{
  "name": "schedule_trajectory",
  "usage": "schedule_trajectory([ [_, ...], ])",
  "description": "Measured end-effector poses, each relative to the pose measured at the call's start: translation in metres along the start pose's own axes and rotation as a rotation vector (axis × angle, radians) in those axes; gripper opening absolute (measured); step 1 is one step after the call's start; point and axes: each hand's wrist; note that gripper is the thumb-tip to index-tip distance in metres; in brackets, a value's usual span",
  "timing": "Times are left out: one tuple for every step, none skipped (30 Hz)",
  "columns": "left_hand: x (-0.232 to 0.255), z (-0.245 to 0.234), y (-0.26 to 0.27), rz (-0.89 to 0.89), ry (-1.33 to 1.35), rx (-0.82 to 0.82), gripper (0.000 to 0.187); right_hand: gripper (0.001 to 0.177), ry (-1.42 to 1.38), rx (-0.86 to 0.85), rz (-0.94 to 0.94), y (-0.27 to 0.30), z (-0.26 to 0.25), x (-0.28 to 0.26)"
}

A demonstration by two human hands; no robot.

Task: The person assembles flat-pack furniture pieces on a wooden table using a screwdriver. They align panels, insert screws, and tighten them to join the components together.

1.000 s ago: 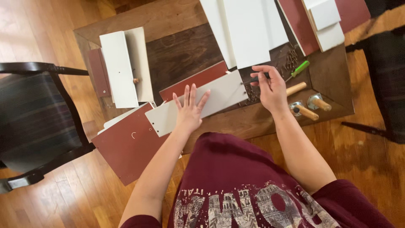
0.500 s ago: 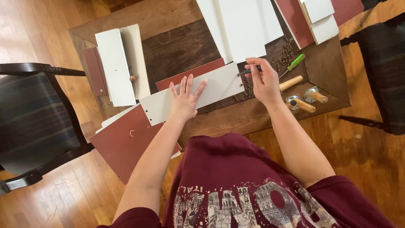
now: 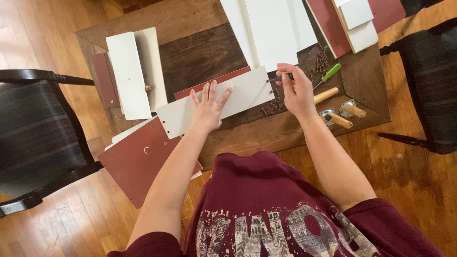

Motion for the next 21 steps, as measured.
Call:
schedule_trajectory([
  [0.000, -0.001, -0.001, 0.001, 0.005, 0.000, 0.127, 0.016, 0.008, -0.003, -0.018, -0.002, 0.000, 0.000],
  [-0.001, -0.001, -0.001, 0.003, 0.010, 0.001, 0.127, 0.016, 0.017, -0.005, -0.036, -0.003, 0.000, 0.000],
  [-0.001, -0.001, -0.002, 0.007, 0.003, 0.010, 0.126, 0.016, 0.026, -0.007, -0.054, -0.004, 0.000, 0.000],
  [-0.001, -0.002, -0.002, 0.010, -0.003, 0.018, 0.126, 0.016, 0.028, -0.020, -0.043, -0.006, 0.001, -0.001],
  [-0.002, -0.002, -0.003, 0.014, -0.009, 0.026, 0.126, 0.015, 0.031, -0.034, -0.033, -0.007, 0.002, -0.002],
  [-0.002, -0.003, -0.004, 0.012, -0.010, 0.016, 0.126, 0.015, 0.033, -0.048, -0.024, -0.008, 0.002, -0.002],
  [-0.002, -0.004, -0.005, 0.009, -0.011, 0.005, 0.126, 0.015, 0.039, -0.048, -0.030, -0.008, 0.003, -0.003],
  [-0.002, -0.004, -0.006, 0.006, -0.012, -0.006, 0.126, 0.016, 0.045, -0.050, -0.035, -0.009, 0.004, -0.004],
  [-0.003, -0.004, -0.006, 0.008, -0.006, 0.000, 0.126, 0.016, 0.051, -0.052, -0.040, -0.010, 0.005, -0.005],
  [-0.002, -0.004, -0.006, 0.009, -0.001, 0.006, 0.126, 0.016, 0.079, -0.052, -0.051, -0.012, 0.005, -0.005],
  [-0.002, -0.004, -0.007, 0.011, 0.004, 0.011, 0.126, 0.015, 0.106, -0.052, -0.062, -0.013, 0.004, -0.004],
  [-0.003, -0.004, -0.008, 0.011, 0.001, 0.011, 0.126, 0.015, 0.133, -0.054, -0.072, -0.015, 0.003, -0.004],
  [-0.003, -0.003, -0.009, 0.012, -0.001, 0.011, 0.126, 0.015, 0.147, -0.040, -0.087, -0.016, 0.003, -0.003],
  [-0.003, -0.003, -0.009, 0.014, -0.004, 0.009, 0.126, 0.015, 0.161, -0.027, -0.101, -0.016, 0.002, -0.002],
  [-0.004, -0.002, -0.009, 0.018, -0.010, 0.016, 0.126, 0.014, 0.175, -0.014, -0.114, -0.016, 0.001, -0.001],
  [-0.004, -0.002, -0.010, 0.024, -0.014, 0.024, 0.126, 0.014, 0.240, 0.002, -0.094, -0.017, 0.000, 0.000],
  [-0.005, -0.002, -0.011, 0.030, -0.018, 0.031, 0.126, 0.014, 0.305, 0.018, -0.074, -0.017, -0.001, 0.001],
  [-0.004, -0.002, -0.012, 0.029, -0.013, 0.027, 0.126, 0.014, 0.369, 0.034, -0.055, -0.018, -0.002, 0.001],
  [-0.004, -0.002, -0.012, 0.027, -0.007, 0.023, 0.126, 0.014, 0.440, 0.062, -0.102, -0.019, -0.004, 0.002],
  [-0.005, -0.002, -0.012, 0.024, -0.002, 0.017, 0.126, 0.015, 0.509, 0.088, -0.147, -0.020, -0.004, 0.002],
  [-0.005, -0.001, -0.010, 0.030, -0.005, 0.023, 0.126, 0.017, 0.577, 0.115, -0.193, -0.021, -0.005, 0.002],
])
Point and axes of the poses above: each hand's wrist, its own y-axis away from the middle knuckle, its own z-axis out of the palm, x = y × z, and after that the axes turned 8 degrees about y, right-handed
